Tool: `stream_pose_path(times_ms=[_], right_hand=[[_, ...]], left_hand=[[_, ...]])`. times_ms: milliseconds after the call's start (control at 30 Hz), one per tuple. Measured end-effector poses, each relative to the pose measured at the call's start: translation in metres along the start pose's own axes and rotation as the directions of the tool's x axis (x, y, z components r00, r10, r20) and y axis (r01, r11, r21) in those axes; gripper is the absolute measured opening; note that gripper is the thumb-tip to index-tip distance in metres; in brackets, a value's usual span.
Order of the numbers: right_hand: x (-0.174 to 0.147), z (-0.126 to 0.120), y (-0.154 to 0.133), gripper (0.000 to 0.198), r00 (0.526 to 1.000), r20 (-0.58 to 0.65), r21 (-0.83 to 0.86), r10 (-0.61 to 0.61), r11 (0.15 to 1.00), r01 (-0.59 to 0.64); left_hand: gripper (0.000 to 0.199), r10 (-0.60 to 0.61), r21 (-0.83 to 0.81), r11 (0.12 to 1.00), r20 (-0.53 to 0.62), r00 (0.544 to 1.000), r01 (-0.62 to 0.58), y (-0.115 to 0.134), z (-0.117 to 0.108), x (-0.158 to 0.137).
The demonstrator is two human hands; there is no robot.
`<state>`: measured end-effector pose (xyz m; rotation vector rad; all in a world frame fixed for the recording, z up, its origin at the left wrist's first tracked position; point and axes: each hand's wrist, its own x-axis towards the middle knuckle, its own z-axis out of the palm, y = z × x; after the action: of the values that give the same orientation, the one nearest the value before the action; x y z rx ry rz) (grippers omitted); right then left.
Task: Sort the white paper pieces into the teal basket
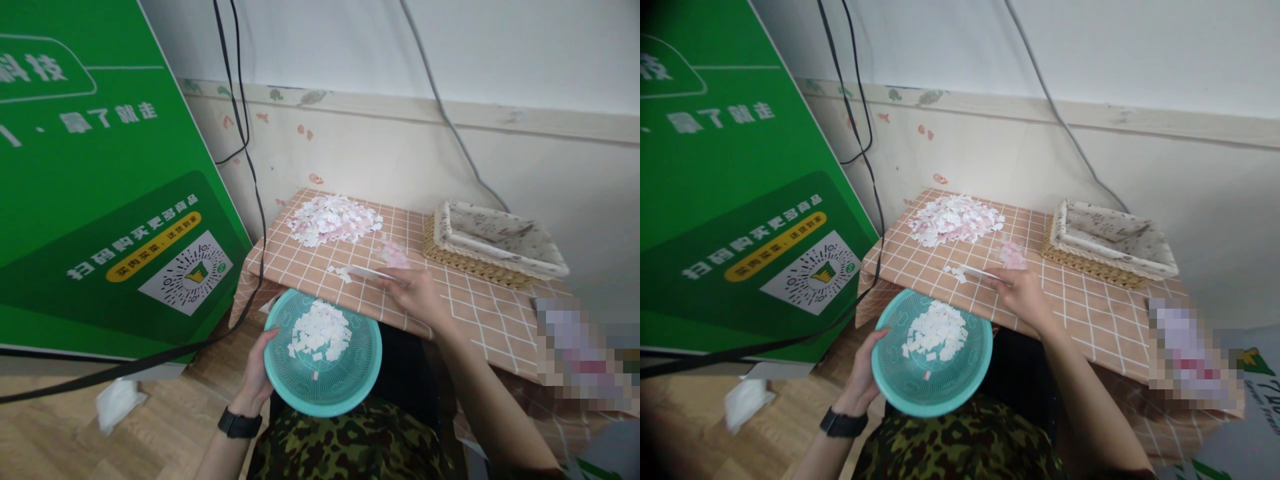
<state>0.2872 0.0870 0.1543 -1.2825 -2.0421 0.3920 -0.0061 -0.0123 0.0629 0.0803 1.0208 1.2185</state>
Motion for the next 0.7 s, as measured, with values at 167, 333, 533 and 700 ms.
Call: stream_pose_path(times_ms=[167, 333, 533, 700], right_hand=[[-0.009, 0.005, -0.003, 0.024, 0.999, 0.049, 0.016, -0.017, 1.0, 0.016], [-0.012, 0.007, -0.003, 0.023, 1.0, 0.005, 0.017, -0.005, 1.0, 0.005], [-0.006, 0.015, 0.001, 0.023, 0.999, -0.04, -0.052, -0.017, 0.999, 0.015], [-0.01, 0.013, -0.008, 0.024, 0.996, 0.061, 0.027, -0.058, 0.998, 0.056]], left_hand=[[0.017, -0.011, -0.013, 1.0, -0.043, 0.999, 0.01, 0.0, 0.0, 0.0], [0.013, 0.024, -0.005, 1.0, -0.035, 0.999, -0.024, 0.0, -0.002, 0.002], [0.014, 0.032, -0.004, 0.999, -0.046, 0.998, -0.032, -0.002, -0.003, 0.003], [0.018, 0.007, -0.025, 1.0, -0.02, 1.0, -0.007, -0.001, -0.002, 0.001]])
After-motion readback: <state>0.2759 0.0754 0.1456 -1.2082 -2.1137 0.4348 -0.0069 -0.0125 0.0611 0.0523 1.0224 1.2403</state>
